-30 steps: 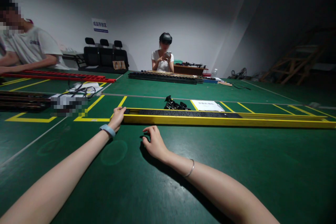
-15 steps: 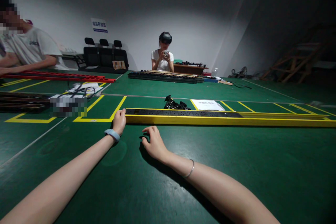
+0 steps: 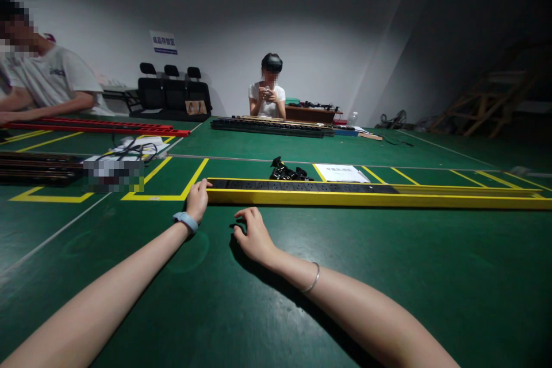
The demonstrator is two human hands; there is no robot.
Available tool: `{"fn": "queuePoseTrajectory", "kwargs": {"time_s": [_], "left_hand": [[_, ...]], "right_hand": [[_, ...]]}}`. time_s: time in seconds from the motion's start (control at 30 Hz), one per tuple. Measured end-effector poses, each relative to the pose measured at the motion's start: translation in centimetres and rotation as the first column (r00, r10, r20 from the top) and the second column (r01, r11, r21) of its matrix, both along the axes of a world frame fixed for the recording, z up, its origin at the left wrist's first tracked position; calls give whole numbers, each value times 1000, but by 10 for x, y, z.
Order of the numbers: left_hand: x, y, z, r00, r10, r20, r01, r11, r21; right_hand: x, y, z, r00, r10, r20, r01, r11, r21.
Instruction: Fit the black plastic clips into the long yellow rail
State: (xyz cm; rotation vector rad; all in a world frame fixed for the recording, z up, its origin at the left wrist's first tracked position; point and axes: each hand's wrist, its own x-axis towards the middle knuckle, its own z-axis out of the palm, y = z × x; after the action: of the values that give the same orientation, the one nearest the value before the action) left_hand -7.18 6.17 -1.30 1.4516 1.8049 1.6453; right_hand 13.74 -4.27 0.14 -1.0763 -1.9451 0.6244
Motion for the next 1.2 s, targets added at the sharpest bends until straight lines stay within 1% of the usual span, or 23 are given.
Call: {"fn": "queuePoseTrajectory", "kwargs": {"time_s": [0.17, 0.3, 0.47, 0.8, 1.0, 1.2], "left_hand": [[2, -3, 3, 999, -29, 35, 30, 999, -22], [3, -3, 4, 998, -12, 68, 14, 1000, -26], [2, -3, 3, 998, -8, 64, 11, 999, -48], [0, 0, -1, 997, -20, 80, 22, 1000, -19], [0, -1, 0, 995, -24, 98, 26, 1000, -15], [0, -2, 1, 997, -22, 80, 22, 1000, -3]], "right_hand": [[0, -1, 2, 1000, -1, 13, 1, 1000, -5], [0, -1, 2, 1000, -2, 7, 3, 1000, -8], [0, -1, 1, 1000, -5, 1, 5, 1000, 6], [0, 0, -1, 1000, -8, 2, 8, 1000, 12], [0, -1, 1, 1000, -11, 0, 11, 1000, 15], [-1, 0, -1, 1000, -21, 5, 21, 1000, 6]]}}
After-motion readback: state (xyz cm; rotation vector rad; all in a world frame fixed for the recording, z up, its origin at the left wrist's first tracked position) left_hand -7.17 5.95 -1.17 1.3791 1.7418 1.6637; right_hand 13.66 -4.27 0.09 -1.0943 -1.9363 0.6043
